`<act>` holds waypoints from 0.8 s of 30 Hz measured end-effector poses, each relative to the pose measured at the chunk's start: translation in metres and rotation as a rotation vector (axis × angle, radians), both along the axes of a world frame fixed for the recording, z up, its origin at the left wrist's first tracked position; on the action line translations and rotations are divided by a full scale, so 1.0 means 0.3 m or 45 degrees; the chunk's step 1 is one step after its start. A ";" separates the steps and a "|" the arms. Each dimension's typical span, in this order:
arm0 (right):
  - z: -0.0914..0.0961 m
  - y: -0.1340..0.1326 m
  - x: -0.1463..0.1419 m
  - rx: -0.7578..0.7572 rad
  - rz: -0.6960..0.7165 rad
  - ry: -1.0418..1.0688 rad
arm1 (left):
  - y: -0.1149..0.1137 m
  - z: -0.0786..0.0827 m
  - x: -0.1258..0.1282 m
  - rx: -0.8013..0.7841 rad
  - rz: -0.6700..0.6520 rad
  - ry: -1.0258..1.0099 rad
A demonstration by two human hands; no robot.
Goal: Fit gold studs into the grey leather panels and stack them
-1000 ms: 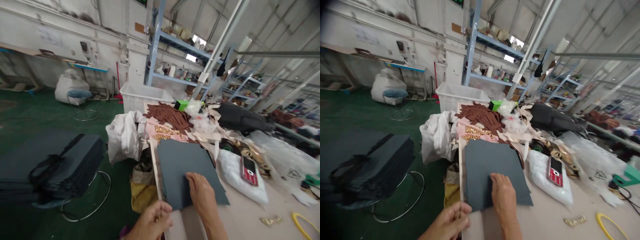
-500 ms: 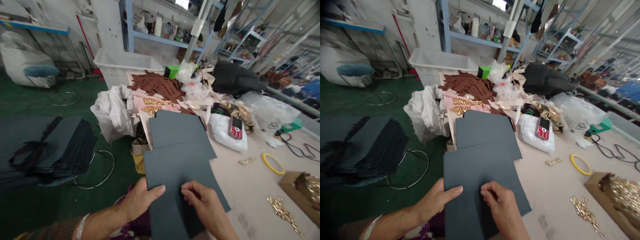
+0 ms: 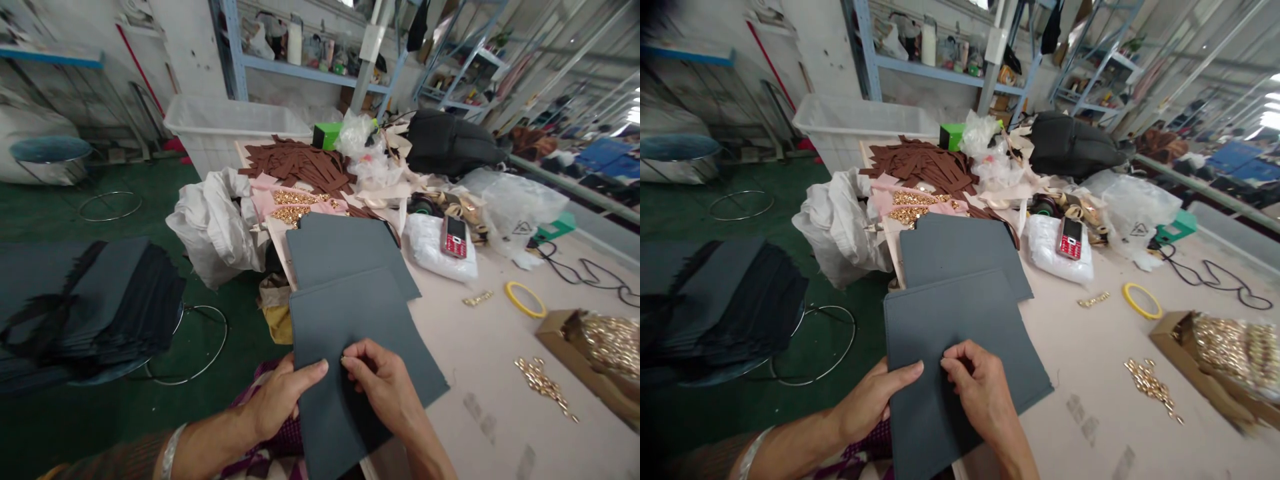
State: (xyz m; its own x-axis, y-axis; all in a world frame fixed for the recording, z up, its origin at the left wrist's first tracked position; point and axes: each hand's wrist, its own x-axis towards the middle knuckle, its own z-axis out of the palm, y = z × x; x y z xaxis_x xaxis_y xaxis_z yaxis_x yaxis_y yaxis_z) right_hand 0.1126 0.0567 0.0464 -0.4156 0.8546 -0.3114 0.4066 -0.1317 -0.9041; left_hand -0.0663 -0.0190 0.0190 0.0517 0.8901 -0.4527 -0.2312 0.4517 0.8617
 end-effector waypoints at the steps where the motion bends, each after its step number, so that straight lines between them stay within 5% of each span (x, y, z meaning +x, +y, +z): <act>1: -0.002 -0.003 -0.003 0.007 -0.030 0.018 | 0.002 0.006 0.000 0.018 -0.012 0.023; 7: 0.025 -0.016 0.022 0.198 -0.223 -0.001 | 0.028 0.061 0.006 0.267 -0.178 0.323; 14: 0.054 -0.047 0.222 0.613 -0.477 -0.356 | 0.176 0.085 0.167 1.169 -0.790 1.067; 19: 0.037 -0.052 0.444 0.605 -0.692 -0.535 | 0.219 0.061 0.337 1.218 -1.285 1.621; 24: 0.034 0.016 0.739 0.521 -1.040 -0.999 | 0.221 0.047 0.375 1.251 -1.344 1.698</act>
